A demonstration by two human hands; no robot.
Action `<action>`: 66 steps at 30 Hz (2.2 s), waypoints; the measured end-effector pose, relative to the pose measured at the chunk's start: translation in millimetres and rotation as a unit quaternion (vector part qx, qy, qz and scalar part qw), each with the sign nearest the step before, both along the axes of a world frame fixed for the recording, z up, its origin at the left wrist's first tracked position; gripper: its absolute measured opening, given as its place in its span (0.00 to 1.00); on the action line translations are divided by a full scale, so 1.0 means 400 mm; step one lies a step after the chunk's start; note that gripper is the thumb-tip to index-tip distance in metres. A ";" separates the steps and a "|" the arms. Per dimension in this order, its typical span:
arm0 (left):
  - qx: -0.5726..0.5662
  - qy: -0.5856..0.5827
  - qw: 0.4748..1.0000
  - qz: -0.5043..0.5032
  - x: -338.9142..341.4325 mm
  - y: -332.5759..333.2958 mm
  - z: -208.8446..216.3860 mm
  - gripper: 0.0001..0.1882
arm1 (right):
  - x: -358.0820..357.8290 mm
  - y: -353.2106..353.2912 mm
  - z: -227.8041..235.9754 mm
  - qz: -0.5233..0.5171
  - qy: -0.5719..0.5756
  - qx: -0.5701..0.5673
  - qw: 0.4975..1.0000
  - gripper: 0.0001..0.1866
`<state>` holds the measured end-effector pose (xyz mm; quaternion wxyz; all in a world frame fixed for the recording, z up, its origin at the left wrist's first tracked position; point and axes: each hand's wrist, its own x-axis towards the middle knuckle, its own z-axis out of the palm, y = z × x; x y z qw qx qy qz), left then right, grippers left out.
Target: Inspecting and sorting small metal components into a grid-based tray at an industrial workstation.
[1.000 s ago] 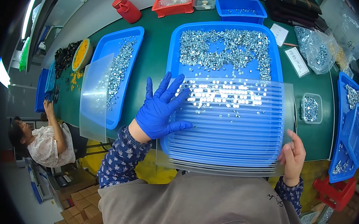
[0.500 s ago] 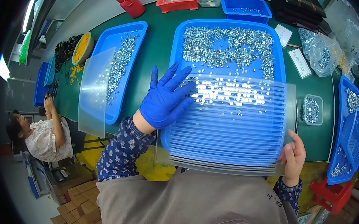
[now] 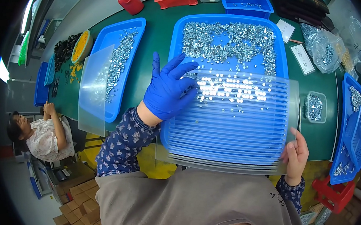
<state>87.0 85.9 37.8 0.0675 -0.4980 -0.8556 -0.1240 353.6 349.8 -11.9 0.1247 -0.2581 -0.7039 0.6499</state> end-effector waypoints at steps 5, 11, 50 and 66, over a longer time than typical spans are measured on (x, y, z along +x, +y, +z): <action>0.025 -0.049 0.999 -0.002 -0.005 0.005 0.003 0.04 | 0.000 0.000 0.001 0.001 -0.001 -0.006 1.000 0.22; 0.073 -0.024 0.997 -0.009 -0.054 0.069 -0.005 0.04 | 0.004 0.003 -0.001 0.003 0.000 -0.001 1.000 0.23; 0.003 0.027 1.000 -0.008 0.079 -0.014 -0.005 0.12 | 0.001 0.001 -0.001 0.004 0.002 0.007 1.000 0.22; 0.180 -0.169 0.969 0.026 0.057 -0.091 -0.005 0.10 | 0.000 -0.006 -0.008 -0.010 0.007 0.011 1.000 0.23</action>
